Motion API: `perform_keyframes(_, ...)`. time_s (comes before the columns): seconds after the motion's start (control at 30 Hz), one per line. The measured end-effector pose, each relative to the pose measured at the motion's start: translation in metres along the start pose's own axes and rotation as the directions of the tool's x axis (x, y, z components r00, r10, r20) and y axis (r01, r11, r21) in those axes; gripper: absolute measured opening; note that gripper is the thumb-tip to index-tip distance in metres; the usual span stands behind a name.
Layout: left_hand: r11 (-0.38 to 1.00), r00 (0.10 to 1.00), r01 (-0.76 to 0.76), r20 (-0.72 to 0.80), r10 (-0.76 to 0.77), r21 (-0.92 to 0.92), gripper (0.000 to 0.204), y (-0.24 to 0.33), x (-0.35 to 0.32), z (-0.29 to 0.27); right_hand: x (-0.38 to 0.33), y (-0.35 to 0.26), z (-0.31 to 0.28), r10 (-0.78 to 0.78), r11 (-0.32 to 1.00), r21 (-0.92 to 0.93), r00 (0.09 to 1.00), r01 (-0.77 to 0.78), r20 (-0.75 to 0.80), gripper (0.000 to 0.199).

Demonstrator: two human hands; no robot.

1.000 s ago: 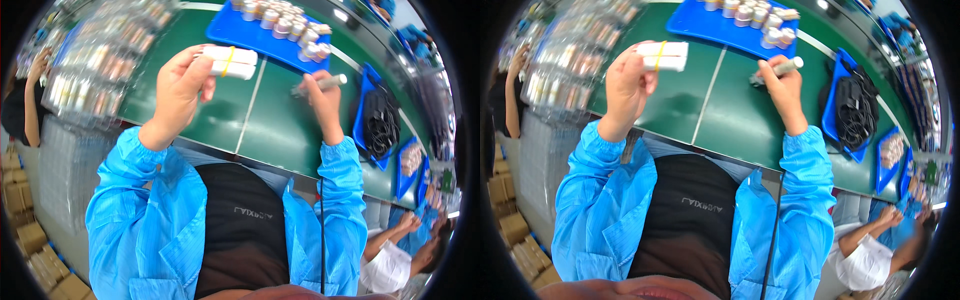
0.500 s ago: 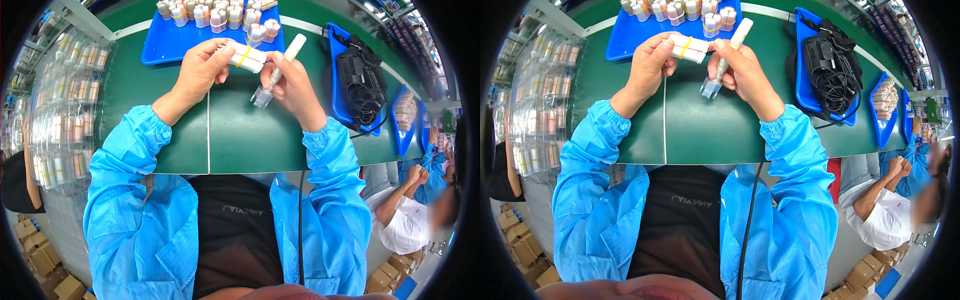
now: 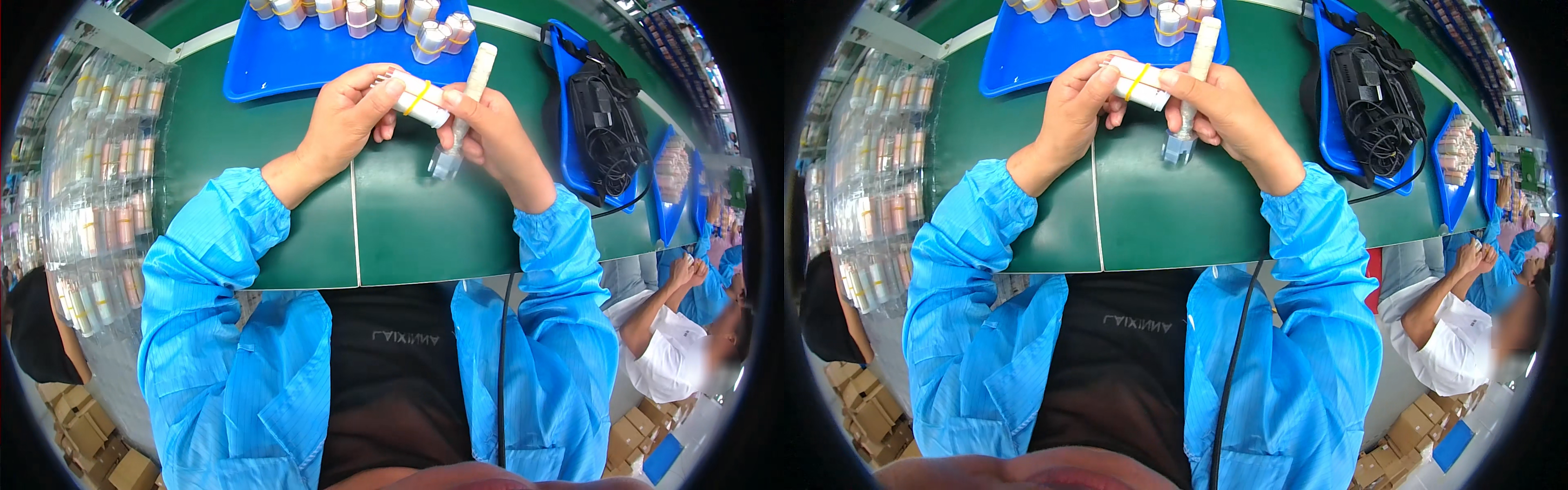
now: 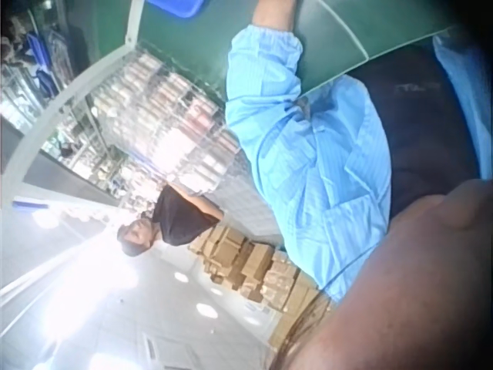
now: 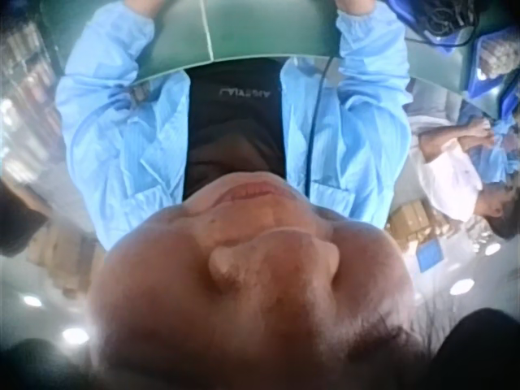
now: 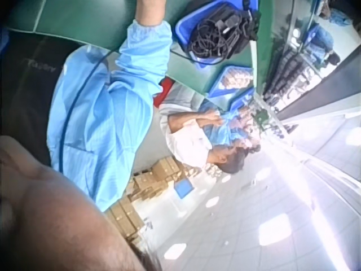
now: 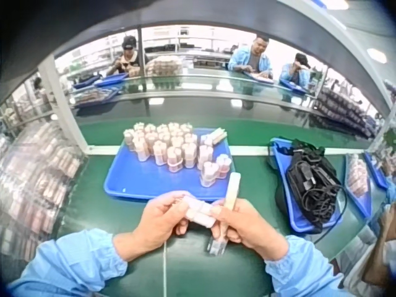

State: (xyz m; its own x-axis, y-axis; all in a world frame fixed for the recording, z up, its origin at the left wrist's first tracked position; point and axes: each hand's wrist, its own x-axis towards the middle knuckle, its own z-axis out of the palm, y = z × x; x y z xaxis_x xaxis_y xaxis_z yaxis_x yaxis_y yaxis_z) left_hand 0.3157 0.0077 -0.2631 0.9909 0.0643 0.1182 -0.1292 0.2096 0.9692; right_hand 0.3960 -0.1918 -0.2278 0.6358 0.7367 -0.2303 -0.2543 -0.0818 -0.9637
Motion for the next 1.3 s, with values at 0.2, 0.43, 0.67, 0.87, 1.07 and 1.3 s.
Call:
perform_keyframes(0.2, 0.995, 0.999, -0.037, 0.017, 0.039, -0.087, 0.037, 0.0, 0.002, -0.005, 0.002, 0.004, 0.001, -0.016, 0.999, 0.049, 0.999, 0.013, 0.042, 0.041)
perform_keyframes(0.43, 0.996, 0.996, -0.084, 0.009, 0.084, -0.036, 0.043, 0.0, 0.005, -0.008, 0.001, -0.001, 0.006, 0.006, 1.0, 0.026, 0.996, -0.008, 0.09, 0.043)
perform_keyframes(0.67, 0.991, 0.991, -0.134, -0.003, 0.134, -0.02, 0.046, -0.002, 0.006, -0.005, -0.013, -0.016, 0.003, -0.11, 0.979, 0.169, 0.994, 0.113, -0.029, 0.04)
perform_keyframes(0.87, 0.994, 0.998, -0.059, -0.013, 0.06, 0.097, 0.03, -0.001, 0.0, -0.004, -0.05, -0.062, -0.036, -0.392, 0.866, 0.236, 0.892, 0.44, -0.225, 0.037)
perform_keyframes(1.07, 0.989, 0.998, -0.055, -0.025, 0.059, 0.136, 0.028, 0.001, 0.001, -0.007, -0.124, -0.081, -0.126, -0.614, 0.651, 0.09, 0.594, 0.753, -0.52, 0.046)
perform_keyframes(1.3, 0.992, 0.999, -0.037, -0.015, 0.039, 0.119, 0.027, -0.002, 0.009, 0.001, -0.262, -0.025, -0.297, -0.329, 0.635, -0.061, 0.197, 0.77, -0.924, 0.038)
